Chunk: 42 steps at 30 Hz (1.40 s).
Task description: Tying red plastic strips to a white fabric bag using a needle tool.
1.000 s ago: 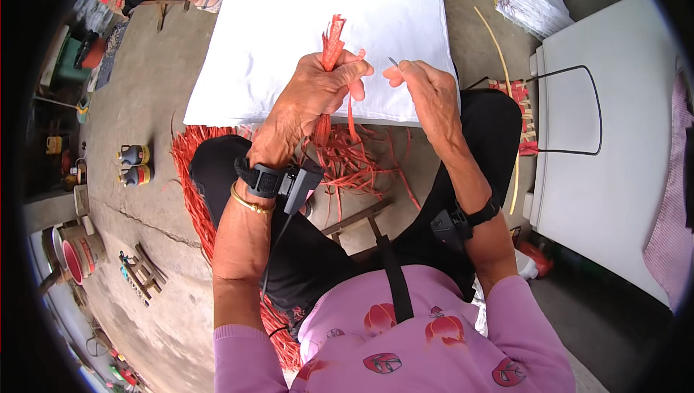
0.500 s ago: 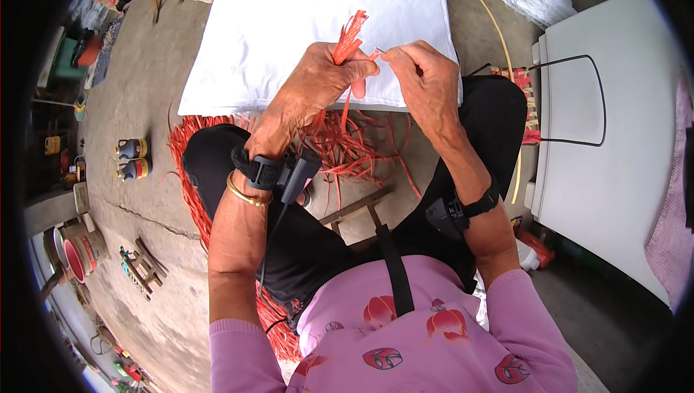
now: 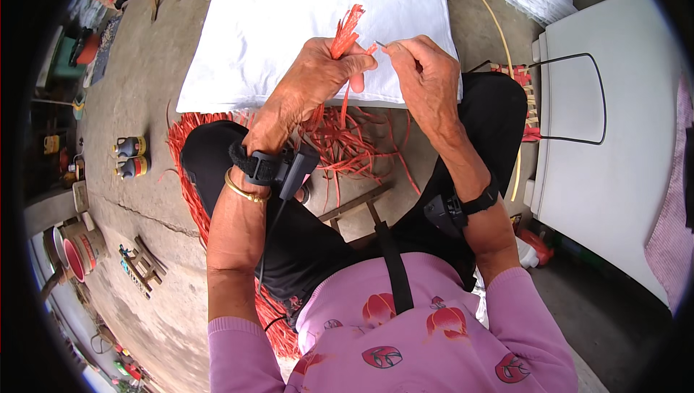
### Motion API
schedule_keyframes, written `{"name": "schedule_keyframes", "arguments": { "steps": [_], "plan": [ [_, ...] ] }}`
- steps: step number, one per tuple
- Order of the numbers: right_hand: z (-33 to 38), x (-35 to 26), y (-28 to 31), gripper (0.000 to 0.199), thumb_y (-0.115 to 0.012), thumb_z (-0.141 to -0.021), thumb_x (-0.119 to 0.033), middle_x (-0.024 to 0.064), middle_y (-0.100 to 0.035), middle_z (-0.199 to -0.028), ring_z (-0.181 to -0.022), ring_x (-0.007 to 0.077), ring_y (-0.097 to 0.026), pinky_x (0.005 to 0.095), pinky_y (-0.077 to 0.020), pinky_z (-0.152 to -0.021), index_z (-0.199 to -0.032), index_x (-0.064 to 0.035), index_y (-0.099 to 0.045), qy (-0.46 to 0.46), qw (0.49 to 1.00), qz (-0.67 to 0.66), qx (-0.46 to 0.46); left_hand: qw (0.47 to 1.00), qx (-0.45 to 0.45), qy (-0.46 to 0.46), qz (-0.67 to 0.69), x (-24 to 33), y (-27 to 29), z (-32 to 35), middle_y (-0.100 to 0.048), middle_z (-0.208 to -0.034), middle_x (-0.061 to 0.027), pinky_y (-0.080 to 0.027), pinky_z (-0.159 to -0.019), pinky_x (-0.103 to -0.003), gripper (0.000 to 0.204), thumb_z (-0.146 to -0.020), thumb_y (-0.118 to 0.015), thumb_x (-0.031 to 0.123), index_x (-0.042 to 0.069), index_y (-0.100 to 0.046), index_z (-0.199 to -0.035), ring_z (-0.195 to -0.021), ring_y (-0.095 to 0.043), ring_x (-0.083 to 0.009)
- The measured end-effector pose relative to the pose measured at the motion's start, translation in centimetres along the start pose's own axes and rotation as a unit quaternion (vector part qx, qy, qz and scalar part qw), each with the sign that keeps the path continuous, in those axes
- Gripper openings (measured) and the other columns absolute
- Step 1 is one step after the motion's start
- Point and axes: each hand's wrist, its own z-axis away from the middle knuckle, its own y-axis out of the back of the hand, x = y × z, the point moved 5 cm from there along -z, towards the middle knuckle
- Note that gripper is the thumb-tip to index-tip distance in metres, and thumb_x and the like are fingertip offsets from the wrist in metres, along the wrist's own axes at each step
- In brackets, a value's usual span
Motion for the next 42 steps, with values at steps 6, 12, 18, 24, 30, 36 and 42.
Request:
{"name": "schedule_keyframes", "arguments": {
  "steps": [6, 12, 18, 24, 30, 36, 42],
  "plan": [
    [0.1, 0.0, -0.1, 0.008, -0.057, -0.078, -0.006, 0.0089, -0.053, -0.063, -0.051, 0.0171, -0.048, 0.0296, -0.0373, -0.046, -0.08, -0.0004, -0.063, -0.01, 1.0, -0.011, -0.009, 1.0, -0.004, -0.002, 0.0, 0.0, -0.2, 0.0, -0.058, -0.057, -0.0015, -0.023, -0.036, -0.019, 0.016, -0.086, -0.061, 0.02, 0.006, -0.066, -0.087, -0.039, -0.032, -0.0026],
    [0.1, -0.1, -0.1, 0.009, -0.057, -0.079, -0.007, 0.0086, -0.052, -0.062, -0.051, 0.0168, -0.047, 0.0298, -0.0371, -0.047, -0.079, 0.0, -0.062, -0.01, 1.0, -0.005, -0.022, 1.0, 0.0, 0.002, 0.002, 0.0, -0.1, 0.1, -0.058, -0.057, -0.0013, -0.022, -0.036, -0.02, 0.015, -0.086, -0.061, 0.02, 0.006, -0.067, -0.087, -0.039, -0.032, -0.0026],
    [0.1, 0.1, -0.1, 0.01, -0.056, -0.08, -0.007, 0.0091, -0.051, -0.061, -0.051, 0.0179, -0.047, 0.0312, -0.0372, -0.047, -0.078, 0.0005, -0.061, -0.01, 1.0, 0.003, -0.022, 1.0, -0.003, 0.0, -0.007, 0.2, -0.1, 0.1, -0.058, -0.057, -0.0012, -0.022, -0.036, -0.019, 0.014, -0.086, -0.061, 0.019, 0.006, -0.066, -0.088, -0.039, -0.032, -0.0025],
    [0.2, 0.1, -0.3, 0.01, -0.055, -0.08, -0.007, 0.0096, -0.05, -0.06, -0.051, 0.0191, -0.047, 0.0323, -0.0371, -0.047, -0.078, 0.0005, -0.061, -0.009, 0.999, 0.008, -0.032, 1.0, -0.005, -0.007, -0.017, -0.2, -0.1, 0.0, -0.058, -0.058, -0.0014, -0.023, -0.038, -0.019, 0.014, -0.086, -0.061, 0.019, 0.006, -0.066, -0.088, -0.041, -0.033, -0.0026],
    [0.4, 0.2, -0.7, 0.01, -0.055, -0.079, -0.007, 0.0106, -0.051, -0.061, -0.051, 0.0217, -0.048, 0.0335, -0.0379, -0.048, -0.076, 0.0005, -0.06, -0.002, 0.999, 0.002, -0.038, 1.0, -0.002, -0.02, -0.017, 0.1, 0.0, 0.2, -0.059, -0.059, -0.0013, -0.024, -0.038, -0.019, 0.015, -0.086, -0.06, 0.019, 0.005, -0.066, -0.088, -0.042, -0.034, -0.0024],
    [0.6, -0.1, -1.1, 0.005, -0.058, -0.077, -0.006, 0.0114, -0.055, -0.071, -0.059, 0.0248, -0.051, 0.0356, -0.0408, -0.052, -0.078, -0.0017, -0.061, 0.08, 0.993, 0.082, -0.04, 1.0, 0.013, 0.008, -0.007, 0.4, -0.4, 0.3, -0.058, -0.06, -0.0023, -0.036, -0.056, -0.027, 0.02, -0.085, -0.061, 0.022, 0.003, -0.067, -0.082, -0.058, -0.046, -0.0097],
    [1.1, -3.1, -0.2, 0.011, -0.061, -0.076, -0.01, 0.0088, -0.058, -0.078, -0.07, 0.0256, -0.053, 0.0357, -0.0431, -0.064, -0.084, -0.0034, -0.064, 0.229, 0.957, 0.169, 0.046, 0.991, 0.098, -0.04, 0.082, 0.0, 0.3, -0.4, -0.055, -0.058, -0.002, -0.021, -0.036, -0.02, 0.019, -0.089, -0.055, 0.02, 0.002, -0.061, -0.087, -0.039, -0.03, -0.0031]
  ]
}}
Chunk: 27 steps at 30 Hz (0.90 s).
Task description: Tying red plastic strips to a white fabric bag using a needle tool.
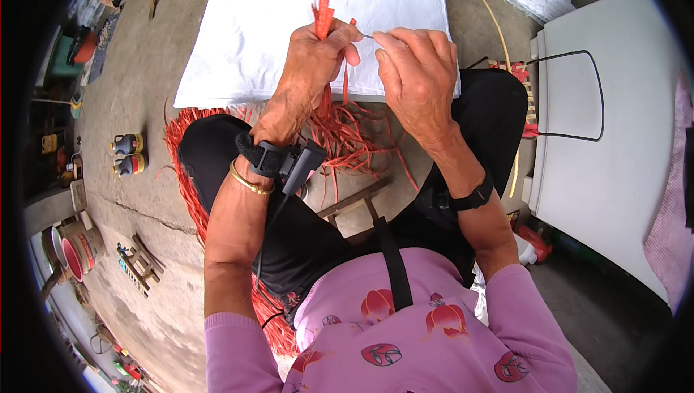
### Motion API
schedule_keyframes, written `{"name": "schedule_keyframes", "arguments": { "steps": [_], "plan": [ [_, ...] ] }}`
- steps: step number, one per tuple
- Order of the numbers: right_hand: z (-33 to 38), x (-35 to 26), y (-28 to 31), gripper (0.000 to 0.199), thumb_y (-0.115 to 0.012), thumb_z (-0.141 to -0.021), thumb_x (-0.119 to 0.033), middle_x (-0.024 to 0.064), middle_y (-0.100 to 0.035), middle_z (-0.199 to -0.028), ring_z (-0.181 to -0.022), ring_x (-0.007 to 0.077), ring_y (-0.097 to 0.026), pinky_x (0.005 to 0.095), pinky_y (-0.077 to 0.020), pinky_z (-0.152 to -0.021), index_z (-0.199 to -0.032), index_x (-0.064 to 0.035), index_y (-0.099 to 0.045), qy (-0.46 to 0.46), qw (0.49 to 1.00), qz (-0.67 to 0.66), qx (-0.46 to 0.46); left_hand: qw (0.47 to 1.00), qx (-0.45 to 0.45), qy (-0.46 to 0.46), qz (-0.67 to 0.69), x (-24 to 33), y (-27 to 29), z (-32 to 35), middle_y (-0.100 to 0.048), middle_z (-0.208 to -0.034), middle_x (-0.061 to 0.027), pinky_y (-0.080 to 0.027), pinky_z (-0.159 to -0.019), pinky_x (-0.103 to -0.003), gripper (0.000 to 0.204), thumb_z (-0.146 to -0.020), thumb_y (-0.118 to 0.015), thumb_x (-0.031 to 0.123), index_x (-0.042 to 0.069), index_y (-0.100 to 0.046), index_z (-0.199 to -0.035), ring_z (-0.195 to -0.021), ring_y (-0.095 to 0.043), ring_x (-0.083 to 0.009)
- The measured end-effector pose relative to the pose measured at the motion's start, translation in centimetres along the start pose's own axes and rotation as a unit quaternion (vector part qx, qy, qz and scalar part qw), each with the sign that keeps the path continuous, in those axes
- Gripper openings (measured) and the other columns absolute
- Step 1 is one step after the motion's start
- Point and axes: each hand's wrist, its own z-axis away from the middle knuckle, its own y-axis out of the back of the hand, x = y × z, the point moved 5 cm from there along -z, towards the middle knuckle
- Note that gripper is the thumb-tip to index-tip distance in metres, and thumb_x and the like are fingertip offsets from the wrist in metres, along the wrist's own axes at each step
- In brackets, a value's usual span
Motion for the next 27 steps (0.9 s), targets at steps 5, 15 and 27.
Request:
{"name": "schedule_keyframes", "arguments": {
  "steps": [5, 15, 27],
  "plan": [
    [1.7, 2.2, -1.4, 0.023, -0.057, -0.085, -0.024, 0.0054, -0.062, -0.085, -0.079, 0.0218, -0.054, 0.033, -0.0433, -0.071, -0.089, -0.0026, -0.064, -0.256, 0.952, -0.134, -0.101, 0.966, -0.009, 0.11, 0.232, -1.4, 0.3, -0.5, -0.055, -0.061, -0.0023, -0.017, -0.034, -0.02, 0.021, -0.089, -0.053, 0.018, -0.002, -0.06, -0.088, -0.036, -0.024, -0.0038],
    [0.0, 4.1, 1.7, 0.035, -0.044, -0.094, -0.03, 0.0035, -0.062, -0.074, -0.067, 0.0121, -0.054, 0.0257, -0.0438, -0.062, -0.082, -0.0018, -0.061, -0.349, 0.746, -0.568, 0.007, 0.942, -0.005, 0.148, 0.3, -2.5, -1.2, -1.0, -0.062, -0.076, -0.003, -0.019, -0.034, -0.019, 0.018, -0.088, -0.056, 0.021, 0.003, -0.059, -0.09, -0.039, -0.024, -0.0023],
    [4.1, 9.3, -1.6, 0.026, -0.058, -0.081, -0.026, 0.0153, -0.063, -0.066, -0.063, 0.0289, -0.064, 0.0391, -0.0489, -0.051, -0.073, -0.0033, -0.068, -0.108, 0.858, 0.239, -0.442, 0.96, -0.058, 0.055, -0.267, -4.1, -1.6, -0.8, -0.059, -0.071, -0.0022, -0.043, -0.066, -0.027, 0.017, -0.077, -0.068, 0.01, -0.002, -0.063, -0.087, -0.068, -0.051, -0.0116]
  ]
}}
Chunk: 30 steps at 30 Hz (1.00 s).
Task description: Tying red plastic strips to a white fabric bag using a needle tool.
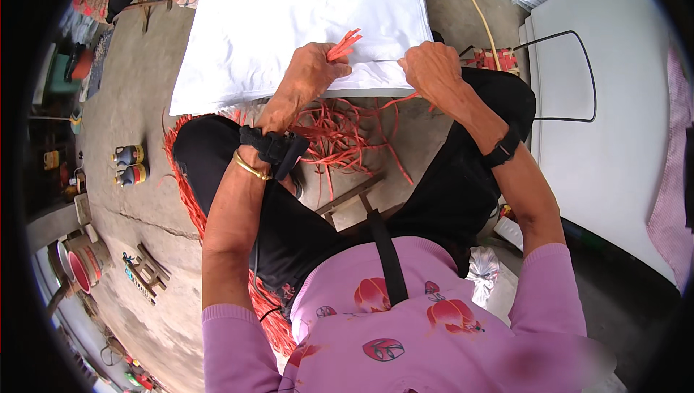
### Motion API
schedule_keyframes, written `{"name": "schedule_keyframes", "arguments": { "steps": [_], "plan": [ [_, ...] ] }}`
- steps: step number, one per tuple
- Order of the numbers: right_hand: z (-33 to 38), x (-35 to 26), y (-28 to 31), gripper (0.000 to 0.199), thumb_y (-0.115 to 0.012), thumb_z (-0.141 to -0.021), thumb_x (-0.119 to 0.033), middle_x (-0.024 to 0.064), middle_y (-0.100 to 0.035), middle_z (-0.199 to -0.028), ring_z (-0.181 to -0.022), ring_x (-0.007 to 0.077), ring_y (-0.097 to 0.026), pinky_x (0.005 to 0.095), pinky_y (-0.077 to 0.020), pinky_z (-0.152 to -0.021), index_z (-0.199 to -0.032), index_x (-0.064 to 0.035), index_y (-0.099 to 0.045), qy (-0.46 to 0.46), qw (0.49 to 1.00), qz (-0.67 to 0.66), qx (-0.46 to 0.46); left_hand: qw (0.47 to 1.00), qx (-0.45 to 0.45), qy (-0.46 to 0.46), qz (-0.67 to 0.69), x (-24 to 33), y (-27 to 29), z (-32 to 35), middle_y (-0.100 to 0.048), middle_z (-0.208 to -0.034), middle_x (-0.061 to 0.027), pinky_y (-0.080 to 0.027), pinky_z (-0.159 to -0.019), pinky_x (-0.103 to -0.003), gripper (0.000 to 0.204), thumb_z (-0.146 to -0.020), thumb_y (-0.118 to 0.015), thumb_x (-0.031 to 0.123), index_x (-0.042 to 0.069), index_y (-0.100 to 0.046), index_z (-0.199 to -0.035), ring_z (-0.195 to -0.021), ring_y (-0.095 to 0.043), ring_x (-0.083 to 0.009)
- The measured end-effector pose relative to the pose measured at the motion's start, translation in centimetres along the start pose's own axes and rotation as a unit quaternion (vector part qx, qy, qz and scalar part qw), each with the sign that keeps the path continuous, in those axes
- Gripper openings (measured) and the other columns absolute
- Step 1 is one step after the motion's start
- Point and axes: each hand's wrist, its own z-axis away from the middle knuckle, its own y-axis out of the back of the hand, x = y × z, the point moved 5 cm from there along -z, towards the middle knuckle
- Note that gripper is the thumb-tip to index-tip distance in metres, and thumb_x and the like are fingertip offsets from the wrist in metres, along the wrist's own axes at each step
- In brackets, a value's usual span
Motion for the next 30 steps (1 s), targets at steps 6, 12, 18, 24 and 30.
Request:
{"name": "schedule_keyframes", "arguments": {
  "steps": [6, 12, 18, 24, 30],
  "plan": [
    [-0.1, 0.7, -0.2, 0.028, -0.059, -0.081, -0.028, 0.0165, -0.064, -0.069, -0.066, 0.0299, -0.065, 0.0394, -0.0503, -0.054, -0.073, -0.0022, -0.068, -0.014, 0.999, -0.03, 0.001, 0.994, -0.01, -0.047, -0.099, 0.3, -0.6, -0.5, -0.059, -0.068, -0.0107, -0.044, -0.062, -0.032, 0.025, -0.076, -0.067, 0.017, 0.002, -0.064, -0.096, -0.062, -0.053, -0.0161],
    [-0.2, 1.0, -0.3, 0.029, -0.06, -0.08, -0.028, 0.0174, -0.063, -0.069, -0.068, 0.0307, -0.064, 0.0391, -0.0503, -0.058, -0.074, -0.0009, -0.067, -0.004, 0.999, -0.039, -0.004, 0.998, 0.011, -0.047, -0.046, 0.0, -0.2, -1.3, -0.051, -0.057, -0.0107, -0.042, -0.054, -0.034, 0.021, -0.077, -0.065, 0.018, -0.001, -0.062, -0.084, -0.053, -0.048, -0.0166],
    [-0.3, 2.0, -0.3, 0.029, -0.058, -0.081, -0.027, 0.019, -0.063, -0.072, -0.069, 0.0316, -0.064, 0.0403, -0.0494, -0.059, -0.074, -0.0003, -0.067, -0.022, 0.996, -0.08, -0.021, 0.994, -0.059, -0.017, -0.087, -0.4, -0.1, -1.4, -0.046, -0.059, -0.0011, -0.038, -0.053, -0.029, 0.018, -0.079, -0.064, 0.013, -0.004, -0.064, -0.086, -0.056, -0.042, -0.0101],
    [0.8, 2.6, 4.8, 0.032, -0.06, -0.078, -0.034, 0.0184, -0.063, -0.069, -0.064, 0.0306, -0.063, 0.0414, -0.0487, -0.058, -0.076, -0.0033, -0.066, -0.092, 0.973, -0.197, 0.081, 0.998, 0.035, -0.04, -0.021, 1.3, 1.6, -0.3, -0.047, -0.057, -0.0037, -0.039, -0.053, -0.029, 0.019, -0.079, -0.064, 0.012, -0.005, -0.063, -0.088, -0.053, -0.041, -0.011],
    [0.7, -1.2, 4.6, 0.025, -0.062, -0.075, -0.027, 0.0145, -0.062, -0.067, -0.06, 0.0311, -0.062, 0.043, -0.0483, -0.055, -0.077, -0.003, -0.062, -0.028, 0.979, -0.066, 0.192, 0.971, 0.135, -0.183, -0.078, 3.5, 2.3, 0.9, -0.048, -0.059, -0.0069, -0.039, -0.053, -0.029, 0.017, -0.079, -0.065, 0.014, -0.003, -0.063, -0.084, -0.056, -0.041, -0.0126]
  ]
}}
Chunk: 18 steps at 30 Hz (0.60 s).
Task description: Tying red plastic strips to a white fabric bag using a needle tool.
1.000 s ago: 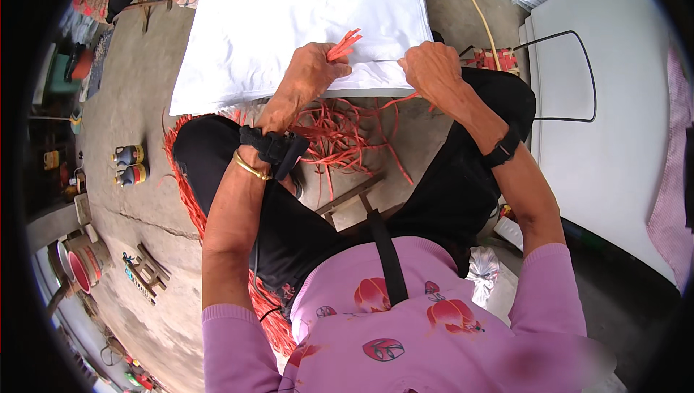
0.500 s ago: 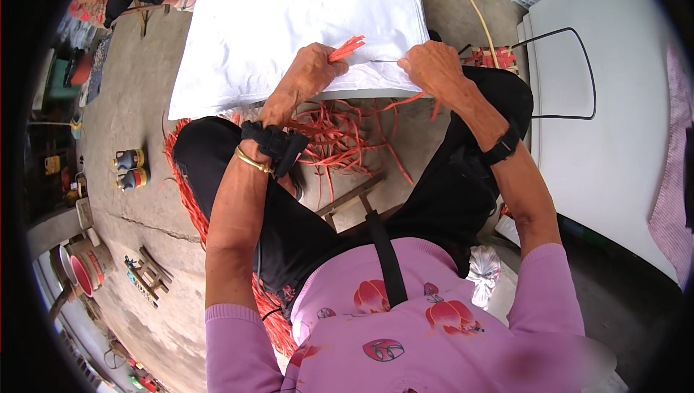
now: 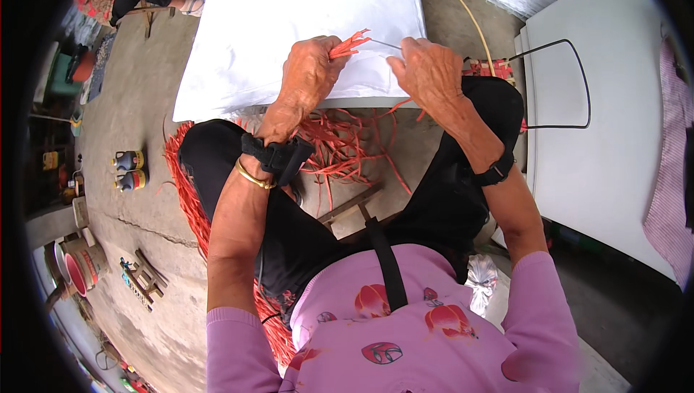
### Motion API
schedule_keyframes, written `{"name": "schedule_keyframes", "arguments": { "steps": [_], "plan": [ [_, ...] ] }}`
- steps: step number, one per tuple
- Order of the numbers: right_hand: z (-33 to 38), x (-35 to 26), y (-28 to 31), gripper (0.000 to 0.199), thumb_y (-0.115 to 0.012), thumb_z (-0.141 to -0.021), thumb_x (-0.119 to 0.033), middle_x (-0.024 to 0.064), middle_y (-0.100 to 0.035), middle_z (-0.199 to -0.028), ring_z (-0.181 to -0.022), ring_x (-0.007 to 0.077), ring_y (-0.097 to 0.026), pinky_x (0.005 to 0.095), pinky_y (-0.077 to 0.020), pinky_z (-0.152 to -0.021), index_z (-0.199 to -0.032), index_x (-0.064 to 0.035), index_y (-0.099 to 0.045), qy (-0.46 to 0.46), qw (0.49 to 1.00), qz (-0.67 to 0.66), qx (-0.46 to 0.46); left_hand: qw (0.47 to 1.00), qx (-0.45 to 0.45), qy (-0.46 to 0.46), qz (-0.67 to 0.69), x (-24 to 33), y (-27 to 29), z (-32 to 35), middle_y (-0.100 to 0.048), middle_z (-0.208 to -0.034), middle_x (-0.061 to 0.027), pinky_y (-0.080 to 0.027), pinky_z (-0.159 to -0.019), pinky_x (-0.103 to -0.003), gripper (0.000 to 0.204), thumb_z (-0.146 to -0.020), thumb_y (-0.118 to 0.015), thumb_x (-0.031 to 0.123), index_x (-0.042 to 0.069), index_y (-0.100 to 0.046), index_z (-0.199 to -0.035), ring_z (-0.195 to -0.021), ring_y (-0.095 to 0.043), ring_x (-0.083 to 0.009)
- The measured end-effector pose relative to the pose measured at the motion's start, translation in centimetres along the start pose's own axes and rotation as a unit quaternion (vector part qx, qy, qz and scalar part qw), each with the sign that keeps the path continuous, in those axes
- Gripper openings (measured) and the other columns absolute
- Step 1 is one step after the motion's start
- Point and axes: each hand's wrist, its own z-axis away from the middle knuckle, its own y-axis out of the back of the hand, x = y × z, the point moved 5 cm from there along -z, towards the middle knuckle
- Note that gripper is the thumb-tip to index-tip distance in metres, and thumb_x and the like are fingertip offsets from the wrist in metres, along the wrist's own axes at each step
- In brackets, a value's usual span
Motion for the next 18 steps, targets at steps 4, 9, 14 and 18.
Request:
{"name": "schedule_keyframes", "arguments": {
  "steps": [4, 9, 14, 18],
  "plan": [
    [0.1, 2.6, 1.2, 0.017, -0.061, -0.073, -0.02, 0.0127, -0.061, -0.07, -0.066, 0.0326, -0.061, 0.0416, -0.048, -0.056, -0.073, -0.0031, -0.058, -0.083, 0.995, 0.005, 0.051, 0.99, 0.065, -0.082, -0.096, 3.1, 1.4, 0.5, -0.056, -0.074, -0.0089, -0.044, -0.055, -0.034, 0.018, -0.077, -0.066, 0.017, 0.002, -0.06, -0.087, -0.058, -0.052, -0.0215],
    [0.1, 0.3, 2.9, 0.02, -0.066, -0.071, -0.016, 0.0134, -0.062, -0.081, -0.071, 0.032, -0.061, 0.0422, -0.0479, -0.06, -0.084, -0.0041, -0.057, -0.045, 0.998, -0.025, 0.041, 0.947, 0.052, -0.126, -0.292, 6.1, -2.1, 0.1, -0.059, -0.083, -0.0085, -0.046, -0.054, -0.041, 0.016, -0.074, -0.064, 0.013, 0.006, -0.051, -0.08, -0.064, -0.058, -0.0311],
    [0.9, 2.5, 2.2, 0.023, -0.067, -0.07, -0.012, 0.0134, -0.063, -0.075, -0.069, 0.0317, -0.062, 0.04, -0.0477, -0.06, -0.089, -0.0054, -0.055, -0.154, 0.97, -0.174, 0.072, 0.977, 0.15, -0.078, -0.133, 5.3, -1.1, -0.6, -0.057, -0.07, -0.0103, -0.043, -0.053, -0.04, 0.008, -0.078, -0.06, 0.013, 0.007, -0.054, -0.08, -0.061, -0.056, -0.0324],
    [0.3, 0.7, 2.3, 0.022, -0.065, -0.07, -0.008, 0.0126, -0.062, -0.065, -0.064, 0.0331, -0.061, 0.0411, -0.0465, -0.06, -0.09, -0.0065, -0.054, -0.193, 0.915, -0.347, 0.071, 0.976, 0.205, -0.036, -0.06, 3.7, 0.0, 0.0, -0.051, -0.059, -0.0075, -0.041, -0.051, -0.037, 0.02, -0.083, -0.059, 0.021, 0.003, -0.056, -0.075, -0.053, -0.054, -0.0272]
  ]
}}
